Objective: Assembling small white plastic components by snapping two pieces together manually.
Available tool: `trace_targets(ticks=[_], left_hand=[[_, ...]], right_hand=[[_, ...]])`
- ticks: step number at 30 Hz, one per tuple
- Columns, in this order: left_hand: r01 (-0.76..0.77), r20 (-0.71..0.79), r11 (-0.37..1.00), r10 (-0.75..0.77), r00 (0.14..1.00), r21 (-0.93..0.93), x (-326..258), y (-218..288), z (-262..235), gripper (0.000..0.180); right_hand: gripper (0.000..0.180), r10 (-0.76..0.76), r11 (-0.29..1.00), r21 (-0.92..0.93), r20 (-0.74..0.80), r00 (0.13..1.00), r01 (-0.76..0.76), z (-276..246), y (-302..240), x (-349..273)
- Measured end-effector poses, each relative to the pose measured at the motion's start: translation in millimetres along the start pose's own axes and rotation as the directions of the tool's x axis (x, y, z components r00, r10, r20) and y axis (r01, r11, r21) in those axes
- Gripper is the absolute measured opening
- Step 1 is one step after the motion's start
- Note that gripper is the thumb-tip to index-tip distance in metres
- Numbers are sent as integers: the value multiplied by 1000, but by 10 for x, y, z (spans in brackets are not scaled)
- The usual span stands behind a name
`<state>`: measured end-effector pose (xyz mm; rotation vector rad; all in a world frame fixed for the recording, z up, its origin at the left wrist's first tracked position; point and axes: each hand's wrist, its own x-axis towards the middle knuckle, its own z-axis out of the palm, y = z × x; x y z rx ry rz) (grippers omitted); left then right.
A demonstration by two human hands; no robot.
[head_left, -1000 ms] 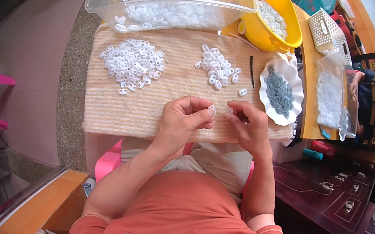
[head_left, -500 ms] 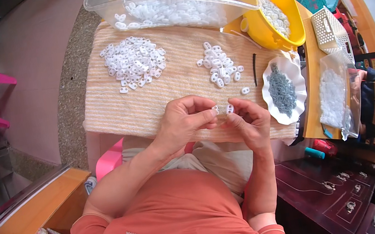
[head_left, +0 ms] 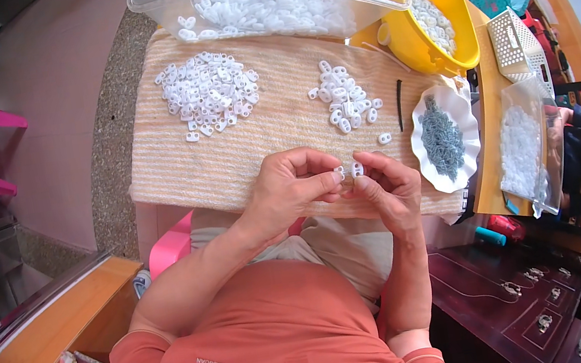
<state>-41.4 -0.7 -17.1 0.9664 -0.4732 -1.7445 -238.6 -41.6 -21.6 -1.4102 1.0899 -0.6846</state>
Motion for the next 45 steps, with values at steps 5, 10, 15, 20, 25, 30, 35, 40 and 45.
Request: trace_targets(ticks=[5, 10, 15, 20, 25, 30, 35, 40, 45], left_hand=[[10, 10, 1000, -10, 1000, -2, -8, 14, 2, 15], [17, 21, 1000, -17, 1000, -3, -12, 31, 13, 15], [13, 22, 1000, -13, 1000, 2, -7, 24, 2, 15], [15, 16, 1000, -15, 1000, -3, -5, 12, -5, 15], [22, 20, 1000, -22, 1000, -17, -9, 20, 5, 15], [21, 25, 1000, -21, 999, -6, -11, 17, -3, 16], [9, 54, 999, -8, 999, -34, -2, -10, -25, 16], [39, 38, 998, -38, 999, -39, -10, 2, -6, 17], [41, 50, 998, -39, 998, -42, -9, -4, -13, 17]], right_hand=[[33, 6, 999, 46, 11, 1000, -7, 12, -17, -5], [33, -8, 995, 98, 10, 1000, 7, 11, 8, -9], [34, -36, 998, 48, 10, 999, 35, -3, 38, -5], [33, -26, 998, 50, 8, 1000, 25, 3, 40, -3], [33, 0, 999, 46, 9, 1000, 0, 11, 33, -13], [33, 30, 998, 50, 22, 999, -31, 21, 10, -15], [33, 6, 994, 110, 42, 999, -10, 77, -10, -14], [34, -7, 984, 178, 65, 998, -4, 82, -13, -12], [33, 32, 990, 138, 63, 997, -40, 79, -7, -23]])
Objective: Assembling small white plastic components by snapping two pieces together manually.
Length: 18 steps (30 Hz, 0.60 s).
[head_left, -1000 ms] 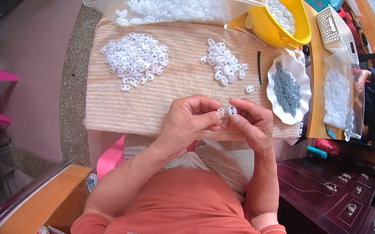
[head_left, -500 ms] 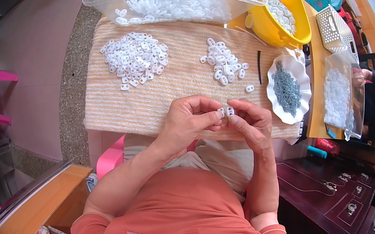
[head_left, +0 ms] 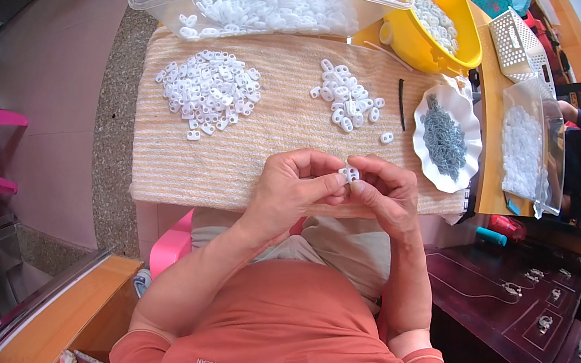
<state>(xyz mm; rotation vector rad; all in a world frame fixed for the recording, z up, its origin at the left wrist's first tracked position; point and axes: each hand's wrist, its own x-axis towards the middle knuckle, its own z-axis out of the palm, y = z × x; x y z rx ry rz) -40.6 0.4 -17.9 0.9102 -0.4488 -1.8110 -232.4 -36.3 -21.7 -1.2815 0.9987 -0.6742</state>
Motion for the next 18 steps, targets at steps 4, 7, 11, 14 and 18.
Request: trace_targets(ticks=[4, 7, 11, 14, 18], left_hand=[[40, -4, 999, -40, 999, -35, -14, 34, 15, 19], [70, -14, 996, -71, 997, -46, -24, 56, 19, 19], [84, -4, 993, -84, 996, -86, -26, 60, 22, 19], [77, 2, 991, -78, 997, -106, -25, 39, 15, 20], [86, 18, 988, -84, 996, -125, -21, 15, 11, 20]], right_hand=[[33, 2, 1000, 18, -4, 1000, -2, 0, 8, 1], [34, 7, 1000, 11, 7, 1000, -7, -10, 12, -3], [32, 23, 999, 43, 4, 1000, -23, -10, 16, -6], [32, -44, 997, 64, 0, 999, 44, -18, 86, 1], [34, -118, 985, 127, -5, 993, 118, 1, 71, -4]])
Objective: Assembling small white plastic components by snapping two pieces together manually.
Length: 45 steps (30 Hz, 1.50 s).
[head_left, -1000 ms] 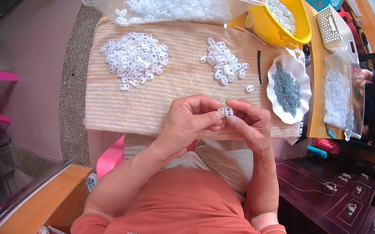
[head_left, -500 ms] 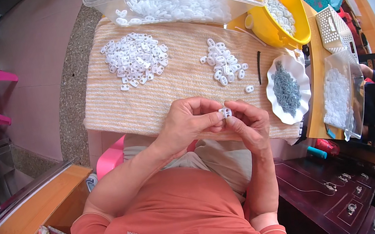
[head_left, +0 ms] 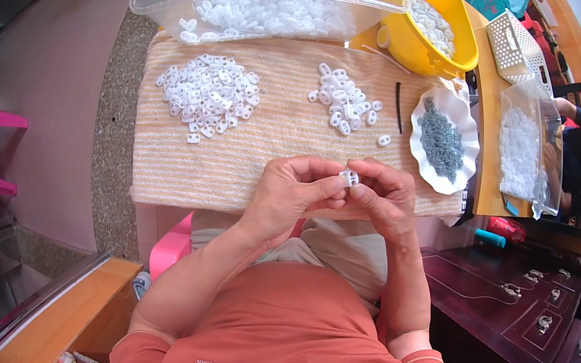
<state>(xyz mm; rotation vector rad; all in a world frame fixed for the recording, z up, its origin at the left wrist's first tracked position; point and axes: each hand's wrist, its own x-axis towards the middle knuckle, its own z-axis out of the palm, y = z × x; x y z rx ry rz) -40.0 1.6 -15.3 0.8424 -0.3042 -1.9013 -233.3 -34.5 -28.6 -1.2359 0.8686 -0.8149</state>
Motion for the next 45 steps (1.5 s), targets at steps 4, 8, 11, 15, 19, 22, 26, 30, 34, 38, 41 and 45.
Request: trace_targets(ticks=[4, 8, 11, 15, 19, 22, 26, 30, 34, 38, 41, 45], left_hand=[[16, 9, 1000, -16, 1000, -23, 2, -18, 12, 19], [45, 50, 995, -41, 998, -87, 11, -28, -3, 17], [77, 106, 982, -59, 993, -171, 14, -42, -13, 14], [93, 159, 969, -58, 986, -227, 31, -71, -19, 12], [81, 204, 970, -34, 978, -228, 23, -62, -23, 6], [76, 209, 975, -31, 977, -210, 26, -82, -30, 6], [77, 215, 975, -32, 976, -207, 23, -99, -23, 6], [66, 228, 977, -18, 973, -204, 26, -112, -30, 6], [55, 229, 977, -7, 973, -205, 3, -100, 21, 7], [38, 209, 986, -2, 978, -165, 29, -127, 0, 7], [28, 201, 989, 1, 980, -144, 42, -109, 0, 7], [59, 211, 991, -33, 977, -118, 30, -92, 10, 7]], right_hand=[[33, -76, 997, -29, 36, 996, 77, -39, 37, -5], [33, -116, 985, -120, 52, 992, 122, -45, 38, -11], [33, -119, 981, -152, 43, 992, 124, -43, 45, -17], [32, -168, 977, -130, 39, 985, 172, -11, 20, -3], [31, -156, 986, -58, 29, 987, 158, 74, -76, 9], [31, -158, 987, -25, 32, 987, 159, 95, -90, 3], [31, -117, 993, 11, 19, 993, 117, 120, -114, -22], [31, -129, 992, 14, 22, 991, 129, 131, -124, -26], [30, -135, 991, -6, 24, 991, 136, 130, -126, -38], [27, -101, 984, -150, -16, 995, 98, 168, -147, -44], [28, -71, 992, -100, 7, 997, 72, 137, -149, -19], [25, 85, 995, 55, 61, 994, -89, 81, -172, -16]])
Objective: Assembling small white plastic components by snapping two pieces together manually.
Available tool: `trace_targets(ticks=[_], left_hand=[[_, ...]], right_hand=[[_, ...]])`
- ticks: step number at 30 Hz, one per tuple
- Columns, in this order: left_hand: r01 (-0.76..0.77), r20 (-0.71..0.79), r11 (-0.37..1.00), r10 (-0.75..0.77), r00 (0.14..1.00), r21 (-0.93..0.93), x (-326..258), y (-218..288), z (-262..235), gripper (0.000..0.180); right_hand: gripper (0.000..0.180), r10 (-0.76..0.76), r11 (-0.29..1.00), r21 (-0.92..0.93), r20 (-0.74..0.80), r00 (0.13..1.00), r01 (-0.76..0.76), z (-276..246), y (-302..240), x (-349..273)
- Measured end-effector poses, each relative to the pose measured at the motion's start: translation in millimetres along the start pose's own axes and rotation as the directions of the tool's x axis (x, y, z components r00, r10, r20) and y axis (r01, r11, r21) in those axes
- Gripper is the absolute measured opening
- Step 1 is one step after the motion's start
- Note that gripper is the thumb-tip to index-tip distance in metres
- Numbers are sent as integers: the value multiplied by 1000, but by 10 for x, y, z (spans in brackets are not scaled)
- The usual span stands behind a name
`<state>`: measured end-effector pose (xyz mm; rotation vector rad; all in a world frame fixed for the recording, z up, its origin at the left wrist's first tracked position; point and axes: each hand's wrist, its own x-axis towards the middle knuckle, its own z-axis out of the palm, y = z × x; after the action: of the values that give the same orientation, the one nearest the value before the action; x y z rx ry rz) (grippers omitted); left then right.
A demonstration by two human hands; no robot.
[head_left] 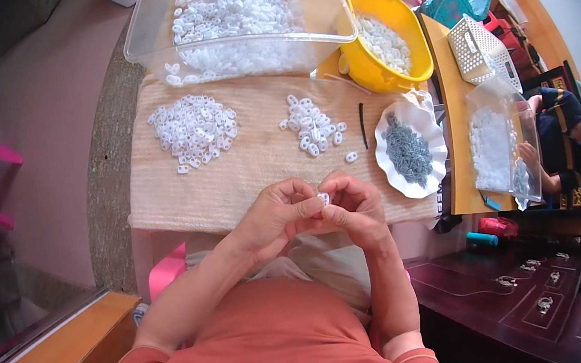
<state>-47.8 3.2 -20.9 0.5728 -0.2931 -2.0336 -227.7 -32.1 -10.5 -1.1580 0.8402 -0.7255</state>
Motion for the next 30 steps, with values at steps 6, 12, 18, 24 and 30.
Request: trace_targets(ticks=[6, 12, 18, 24, 30], left_hand=[[16, 9, 1000, -16, 1000, 21, -13, 24, -8, 8], [21, -51, 1000, -20, 998, 22, -45, 31, 73, 9], [22, -93, 997, -14, 996, 78, -78, 53, 81, 11], [19, -119, 998, -11, 993, 62, -79, 117, 105, 10], [-11, -144, 999, 15, 989, 32, -65, 101, 57, 8]], right_hand=[[20, -194, 918, -361, -46, 980, 165, 30, -107, -10], [12, -420, 815, -519, -224, 879, 257, -154, -92, 67], [12, -629, 721, -613, -385, 676, 323, -559, -1002, 561], [22, -658, 623, -743, -328, 678, 245, -806, -1056, 835], [14, -363, 402, -911, -70, 929, 89, -298, -629, 631]])
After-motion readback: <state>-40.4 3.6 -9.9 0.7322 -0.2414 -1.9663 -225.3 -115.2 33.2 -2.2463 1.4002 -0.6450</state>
